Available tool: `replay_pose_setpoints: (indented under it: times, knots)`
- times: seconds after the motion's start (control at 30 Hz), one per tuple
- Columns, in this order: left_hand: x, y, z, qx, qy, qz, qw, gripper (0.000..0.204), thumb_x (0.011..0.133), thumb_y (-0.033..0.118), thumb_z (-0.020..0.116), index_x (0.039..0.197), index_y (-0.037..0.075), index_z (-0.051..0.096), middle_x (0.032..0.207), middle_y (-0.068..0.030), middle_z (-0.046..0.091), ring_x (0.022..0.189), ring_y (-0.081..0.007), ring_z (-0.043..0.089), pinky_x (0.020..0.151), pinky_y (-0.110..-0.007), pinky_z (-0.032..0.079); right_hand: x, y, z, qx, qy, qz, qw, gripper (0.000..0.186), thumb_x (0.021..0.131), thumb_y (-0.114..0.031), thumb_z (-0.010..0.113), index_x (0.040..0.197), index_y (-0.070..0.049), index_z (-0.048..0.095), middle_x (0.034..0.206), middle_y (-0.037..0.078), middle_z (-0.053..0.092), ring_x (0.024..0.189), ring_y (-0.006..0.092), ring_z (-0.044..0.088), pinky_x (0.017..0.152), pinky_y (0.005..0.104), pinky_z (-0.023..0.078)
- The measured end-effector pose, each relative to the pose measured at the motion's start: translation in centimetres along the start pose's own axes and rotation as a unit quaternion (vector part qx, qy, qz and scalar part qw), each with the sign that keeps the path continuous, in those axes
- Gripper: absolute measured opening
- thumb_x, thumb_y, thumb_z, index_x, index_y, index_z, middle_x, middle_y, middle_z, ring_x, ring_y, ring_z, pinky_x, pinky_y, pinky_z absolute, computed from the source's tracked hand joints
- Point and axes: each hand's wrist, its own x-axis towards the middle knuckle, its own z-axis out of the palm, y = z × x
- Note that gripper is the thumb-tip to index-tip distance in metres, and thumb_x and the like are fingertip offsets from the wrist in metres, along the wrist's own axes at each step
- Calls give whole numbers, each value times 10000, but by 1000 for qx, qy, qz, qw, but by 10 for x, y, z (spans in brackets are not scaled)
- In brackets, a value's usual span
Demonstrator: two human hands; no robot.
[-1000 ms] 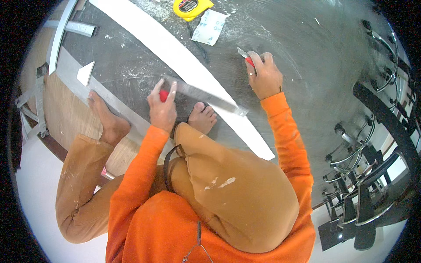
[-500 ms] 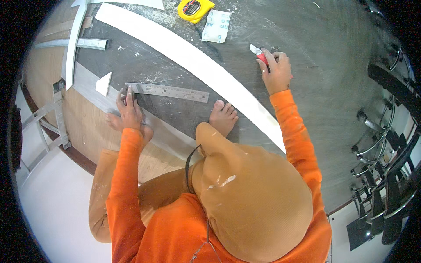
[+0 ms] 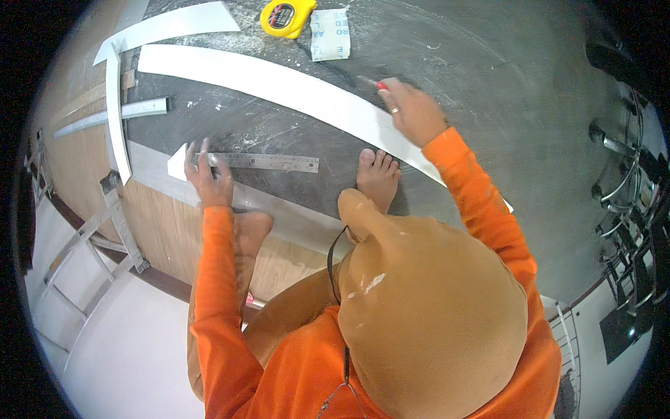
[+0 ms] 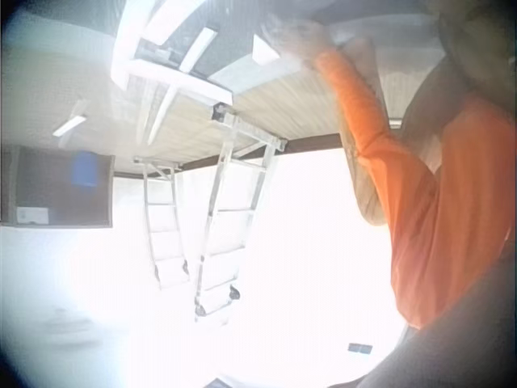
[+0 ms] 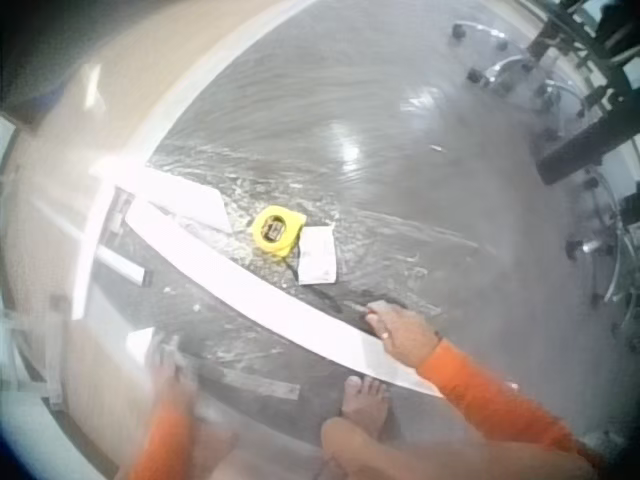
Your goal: The person measures and cuts white planks using a utility knife and a metal ruler. They score the planks along the ruler, snap them apart, and trim the edges to create clean cuts. The person handles multiple planks and pieces, organizing them on the floor.
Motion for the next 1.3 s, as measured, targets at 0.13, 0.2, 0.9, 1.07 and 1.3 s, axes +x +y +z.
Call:
replay_pose_setpoints:
  times: [0.13, 0.2, 0.9, 1.07, 1.3]
  knots:
    - [55, 52, 7, -57, -133, 207, 968, 672, 875, 119, 794, 1503, 261, 597, 1662, -131, 370, 1527, -430, 347, 1253, -573, 324, -12, -35, 12, 123, -121, 174, 970, 247, 1131, -240, 477, 1223, -13, 513, 805, 174, 682, 667, 329, 710, 640, 426, 572]
    - [82, 73, 17, -32, -159, 252, 954, 691, 885, 183, 808, 1523, 296, 567, 1696, -83, 339, 1563, -414, 299, 1278, -572, 292, -22, -52, 24, 217, -115, 234, 941, 247, 1138, -235, 450, 1246, -20, 507, 778, 138, 665, 592, 255, 700, 565, 380, 563]
    - [187, 106, 40, 23, -297, 429, 853, 666, 768, 101, 874, 1379, 173, 619, 1365, -85, 543, 1281, -322, 525, 1158, -460, 452, -39, -4, -5, -57, 89, 188, 977, 304, 1034, -285, 640, 1277, -108, 684, 1104, 218, 696, 1017, 444, 671, 858, 506, 538]
    - [194, 113, 45, 48, -294, 467, 833, 509, 824, 184, 857, 1273, 124, 626, 1313, -93, 553, 1253, -334, 543, 1078, -452, 487, -33, -11, -18, -11, 47, 139, 989, 290, 1040, -272, 631, 1252, -74, 644, 1073, 244, 701, 1026, 453, 661, 869, 513, 526]
    - [188, 109, 66, -22, -307, 403, 862, 398, 957, 389, 742, 1236, 132, 623, 1144, -129, 717, 1123, -358, 667, 981, -487, 493, -36, -66, -29, 87, 97, 263, 956, 239, 1052, -267, 598, 1201, -80, 602, 989, 241, 722, 877, 453, 706, 777, 539, 531]
